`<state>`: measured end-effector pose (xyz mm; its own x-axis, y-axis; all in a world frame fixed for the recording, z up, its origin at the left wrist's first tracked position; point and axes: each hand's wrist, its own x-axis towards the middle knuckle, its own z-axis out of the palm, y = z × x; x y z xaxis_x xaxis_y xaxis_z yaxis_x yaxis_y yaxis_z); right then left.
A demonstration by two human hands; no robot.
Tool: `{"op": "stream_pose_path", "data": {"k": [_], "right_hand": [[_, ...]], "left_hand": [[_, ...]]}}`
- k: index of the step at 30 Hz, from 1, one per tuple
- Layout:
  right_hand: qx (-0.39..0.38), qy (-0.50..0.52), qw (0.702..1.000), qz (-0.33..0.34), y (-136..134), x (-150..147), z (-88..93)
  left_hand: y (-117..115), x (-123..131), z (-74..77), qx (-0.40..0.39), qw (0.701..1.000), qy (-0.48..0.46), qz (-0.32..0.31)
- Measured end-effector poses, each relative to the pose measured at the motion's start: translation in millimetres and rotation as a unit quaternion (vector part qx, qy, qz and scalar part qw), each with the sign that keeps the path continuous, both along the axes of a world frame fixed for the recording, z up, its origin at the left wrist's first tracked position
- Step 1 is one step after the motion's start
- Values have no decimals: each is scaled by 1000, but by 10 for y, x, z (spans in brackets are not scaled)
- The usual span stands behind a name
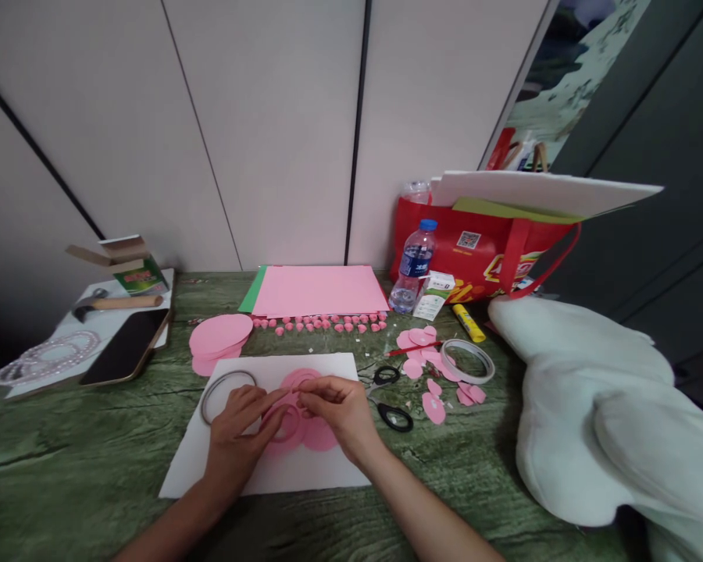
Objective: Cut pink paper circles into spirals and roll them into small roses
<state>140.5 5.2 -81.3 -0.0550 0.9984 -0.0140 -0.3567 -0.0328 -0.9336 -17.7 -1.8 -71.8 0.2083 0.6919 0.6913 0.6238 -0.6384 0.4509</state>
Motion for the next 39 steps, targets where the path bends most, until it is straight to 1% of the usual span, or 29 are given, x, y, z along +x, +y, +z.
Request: {"op": "stream_pose_path", "data": {"k": [5, 8, 11, 15, 20, 29, 34, 39], "right_hand": [[-2, 14, 1000, 9, 4, 0, -13], [-7, 25, 1000, 15, -2, -8, -11], [-9, 20, 1000, 7, -3, -17, -20], [-3, 17, 1000, 1, 7, -19, -40], [-10, 32, 999, 14, 11, -16, -30], [-10, 55, 998, 26, 8, 1, -22], [-4, 36, 999, 20, 9, -5, -24], [-1, 39, 999, 14, 19, -8, -54]], "left_hand": [[-5, -5, -22, -2, 1000, 2, 11], [-18, 15, -15, 1, 1000, 7, -1], [-28, 34, -16, 13, 1000, 14, -9], [-33, 36, -31, 2, 1000, 21, 13], [-25, 16, -37, -21, 999, 20, 36], [-13, 11, -67, -17, 999, 37, 30], [-22, 26, -45, -7, 999, 41, 26], [-27, 30, -29, 16, 999, 37, 24]]}}
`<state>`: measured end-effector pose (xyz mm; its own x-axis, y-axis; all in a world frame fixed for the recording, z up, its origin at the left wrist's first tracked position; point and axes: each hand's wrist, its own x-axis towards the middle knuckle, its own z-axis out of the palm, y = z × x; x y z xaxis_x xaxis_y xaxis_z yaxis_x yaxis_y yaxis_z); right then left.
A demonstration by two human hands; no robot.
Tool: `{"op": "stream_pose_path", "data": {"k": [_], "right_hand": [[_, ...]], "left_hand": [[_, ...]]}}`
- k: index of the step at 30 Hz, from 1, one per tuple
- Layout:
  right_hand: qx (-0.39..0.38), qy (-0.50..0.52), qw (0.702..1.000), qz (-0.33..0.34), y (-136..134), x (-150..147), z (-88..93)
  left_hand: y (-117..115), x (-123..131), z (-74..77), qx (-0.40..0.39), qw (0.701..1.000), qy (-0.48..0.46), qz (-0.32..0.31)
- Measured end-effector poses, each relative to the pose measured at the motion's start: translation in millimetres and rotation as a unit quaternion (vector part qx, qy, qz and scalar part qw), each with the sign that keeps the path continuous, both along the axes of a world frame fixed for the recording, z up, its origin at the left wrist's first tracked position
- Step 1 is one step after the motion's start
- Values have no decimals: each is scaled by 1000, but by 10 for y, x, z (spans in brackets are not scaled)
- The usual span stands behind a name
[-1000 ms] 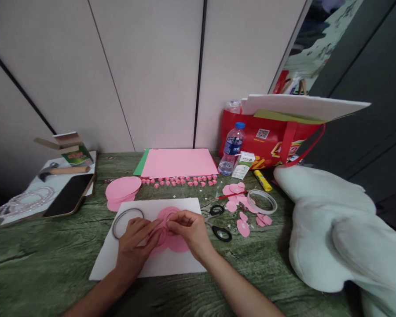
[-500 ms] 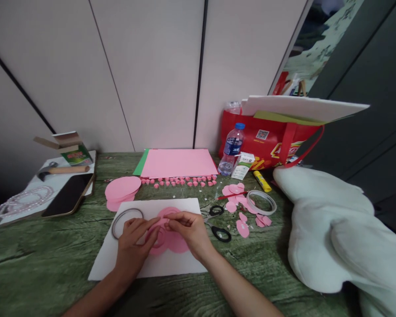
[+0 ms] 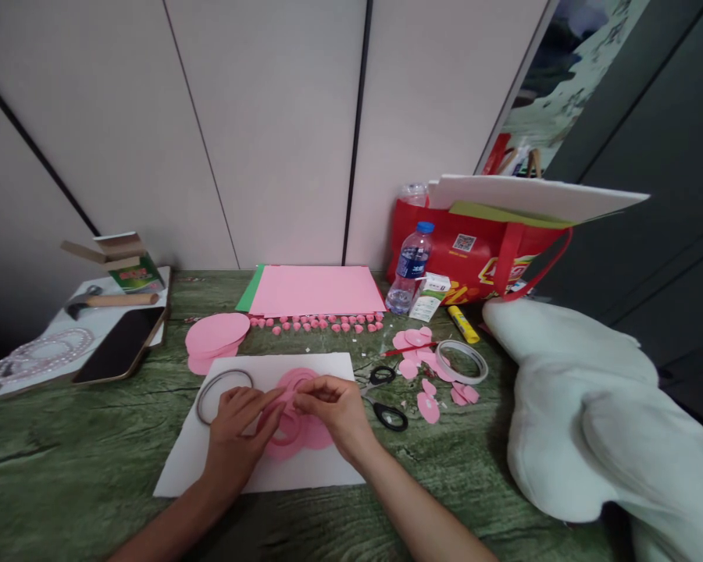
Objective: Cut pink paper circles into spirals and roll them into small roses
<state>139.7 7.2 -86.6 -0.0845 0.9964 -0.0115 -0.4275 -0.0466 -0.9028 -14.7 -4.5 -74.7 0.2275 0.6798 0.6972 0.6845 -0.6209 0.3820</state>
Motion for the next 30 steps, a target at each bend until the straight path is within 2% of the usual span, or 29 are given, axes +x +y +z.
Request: {"op": "stream_pose_path", "data": {"k": [8, 19, 26, 30], "right_hand": [[19, -25, 999, 7, -10, 16, 75], [13, -9, 1000, -5, 3, 25, 27], [13, -21, 1000, -4, 0, 22, 65], [16, -31, 999, 0, -1, 20, 67]], "left_hand": [[17, -32, -48, -2, 1000, 5, 12], [15, -2, -16, 13, 1000, 4, 6], [14, 3, 24, 19, 1000, -3, 7], [21, -9, 0, 17, 1000, -2, 9]]}}
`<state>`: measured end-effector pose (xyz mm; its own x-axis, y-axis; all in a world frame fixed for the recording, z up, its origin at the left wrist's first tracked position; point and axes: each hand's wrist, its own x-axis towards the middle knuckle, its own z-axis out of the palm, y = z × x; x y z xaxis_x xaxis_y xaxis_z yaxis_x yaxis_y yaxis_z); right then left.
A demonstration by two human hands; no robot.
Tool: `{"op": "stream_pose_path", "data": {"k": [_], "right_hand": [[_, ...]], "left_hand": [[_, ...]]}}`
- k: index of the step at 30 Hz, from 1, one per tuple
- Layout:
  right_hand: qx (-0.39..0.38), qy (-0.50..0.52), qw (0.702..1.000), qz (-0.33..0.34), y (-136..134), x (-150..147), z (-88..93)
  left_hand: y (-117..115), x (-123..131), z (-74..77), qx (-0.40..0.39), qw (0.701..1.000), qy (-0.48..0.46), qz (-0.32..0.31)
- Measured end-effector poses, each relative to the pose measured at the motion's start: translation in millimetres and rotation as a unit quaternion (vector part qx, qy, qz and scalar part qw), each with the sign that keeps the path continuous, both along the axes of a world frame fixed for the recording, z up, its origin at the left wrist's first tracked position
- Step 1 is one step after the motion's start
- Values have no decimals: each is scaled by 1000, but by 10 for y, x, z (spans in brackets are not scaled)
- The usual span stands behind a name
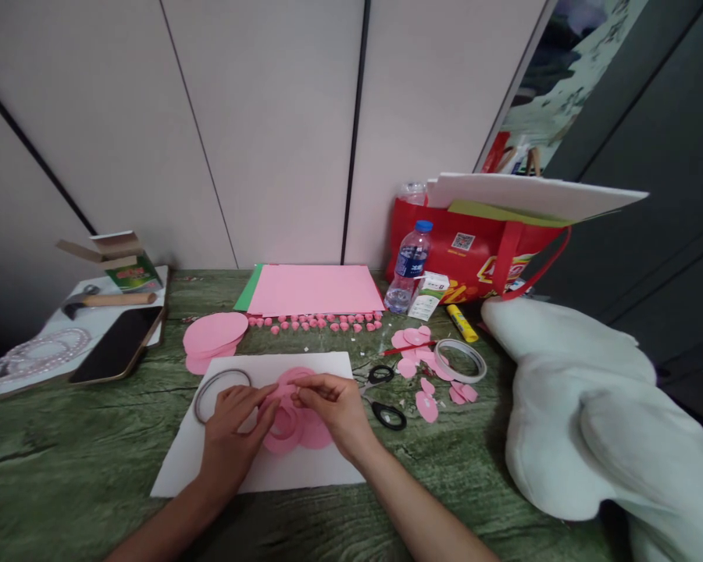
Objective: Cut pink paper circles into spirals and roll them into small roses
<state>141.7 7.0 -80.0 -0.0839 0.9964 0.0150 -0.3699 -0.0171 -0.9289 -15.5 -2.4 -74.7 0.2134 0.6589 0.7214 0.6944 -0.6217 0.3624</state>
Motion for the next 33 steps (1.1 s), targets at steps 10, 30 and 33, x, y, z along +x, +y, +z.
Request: {"op": "stream_pose_path", "data": {"k": [10, 30, 33], "right_hand": [[-6, 21, 1000, -5, 15, 7, -46], [-8, 43, 999, -22, 9, -6, -23], [0, 38, 999, -13, 3, -1, -15]], "left_hand": [[-9, 20, 4, -13, 1000, -15, -20], [-62, 60, 68, -249, 938, -215, -108], [-78, 87, 108, -360, 868, -309, -150]]}}
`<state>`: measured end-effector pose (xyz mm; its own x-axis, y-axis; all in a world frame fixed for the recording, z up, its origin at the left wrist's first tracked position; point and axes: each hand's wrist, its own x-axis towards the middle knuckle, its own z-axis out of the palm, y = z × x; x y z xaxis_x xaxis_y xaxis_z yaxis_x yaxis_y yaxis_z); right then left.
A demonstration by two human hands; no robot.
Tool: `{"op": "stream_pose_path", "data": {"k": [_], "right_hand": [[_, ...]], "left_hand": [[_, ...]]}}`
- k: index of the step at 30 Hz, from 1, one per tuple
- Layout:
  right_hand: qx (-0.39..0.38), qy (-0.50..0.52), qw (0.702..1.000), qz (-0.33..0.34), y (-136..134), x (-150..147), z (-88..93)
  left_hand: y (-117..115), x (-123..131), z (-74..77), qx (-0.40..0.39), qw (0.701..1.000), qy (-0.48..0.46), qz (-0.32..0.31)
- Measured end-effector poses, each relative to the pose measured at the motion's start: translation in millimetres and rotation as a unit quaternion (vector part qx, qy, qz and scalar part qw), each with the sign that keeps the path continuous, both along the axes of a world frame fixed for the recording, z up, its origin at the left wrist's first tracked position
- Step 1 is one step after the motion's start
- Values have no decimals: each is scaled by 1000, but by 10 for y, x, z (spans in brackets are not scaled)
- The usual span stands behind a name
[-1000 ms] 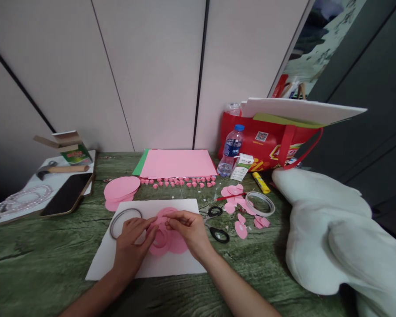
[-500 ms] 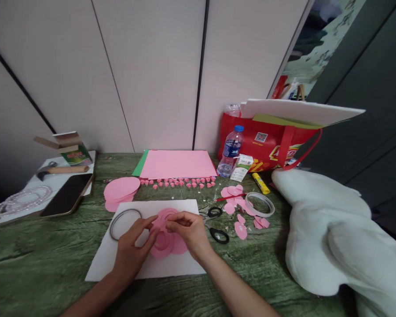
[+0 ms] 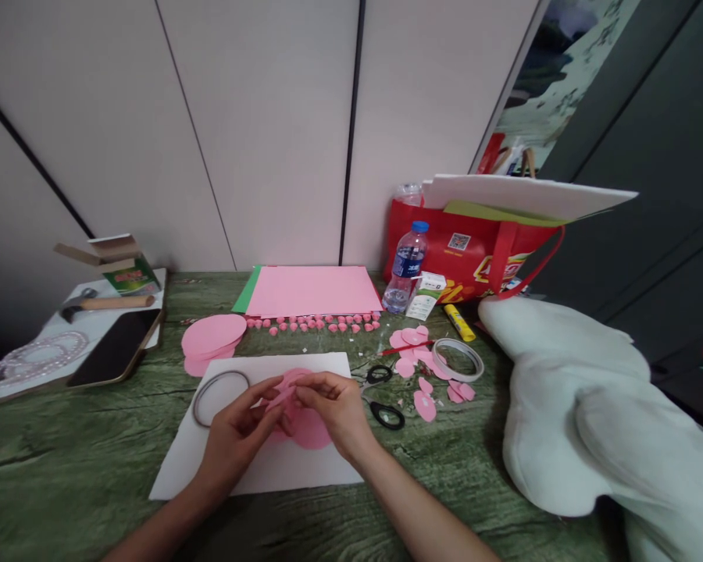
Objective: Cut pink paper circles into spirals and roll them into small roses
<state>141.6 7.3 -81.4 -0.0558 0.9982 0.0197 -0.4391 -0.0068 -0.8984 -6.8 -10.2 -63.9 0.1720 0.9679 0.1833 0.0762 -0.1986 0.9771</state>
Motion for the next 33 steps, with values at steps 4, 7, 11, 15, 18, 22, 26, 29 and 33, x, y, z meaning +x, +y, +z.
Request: {"op": "stream_pose_path", "data": {"k": [4, 7, 11, 15, 18, 22, 26, 29, 33], "right_hand": [[13, -6, 1000, 4, -12, -6, 22], [17, -3, 1000, 14, -13, -12, 11], [15, -5, 1000, 9, -3, -5, -19], [7, -11, 1000, 6, -4, 7, 12], [12, -31, 999, 11, -7, 13, 41], [5, -38, 999, -5, 6, 21, 17], [5, -21, 1000, -7, 22, 21, -23], [7, -33, 999, -7, 23, 16, -27], [10, -50, 999, -13, 26, 18, -20]], "left_hand": [[-23, 30, 84, -82, 993, -77, -21], [-39, 33, 124, -116, 986, -99, -64], [-46, 24, 128, -101, 989, -77, -71], [-44, 19, 120, -88, 993, -60, -55], [-41, 20, 119, -107, 989, -83, -53], [-35, 25, 110, -149, 981, -110, -62], [-29, 33, 98, -157, 978, -121, -64], [-25, 35, 91, -152, 981, -110, -45], [-11, 26, 77, -154, 981, -111, -31]]}}
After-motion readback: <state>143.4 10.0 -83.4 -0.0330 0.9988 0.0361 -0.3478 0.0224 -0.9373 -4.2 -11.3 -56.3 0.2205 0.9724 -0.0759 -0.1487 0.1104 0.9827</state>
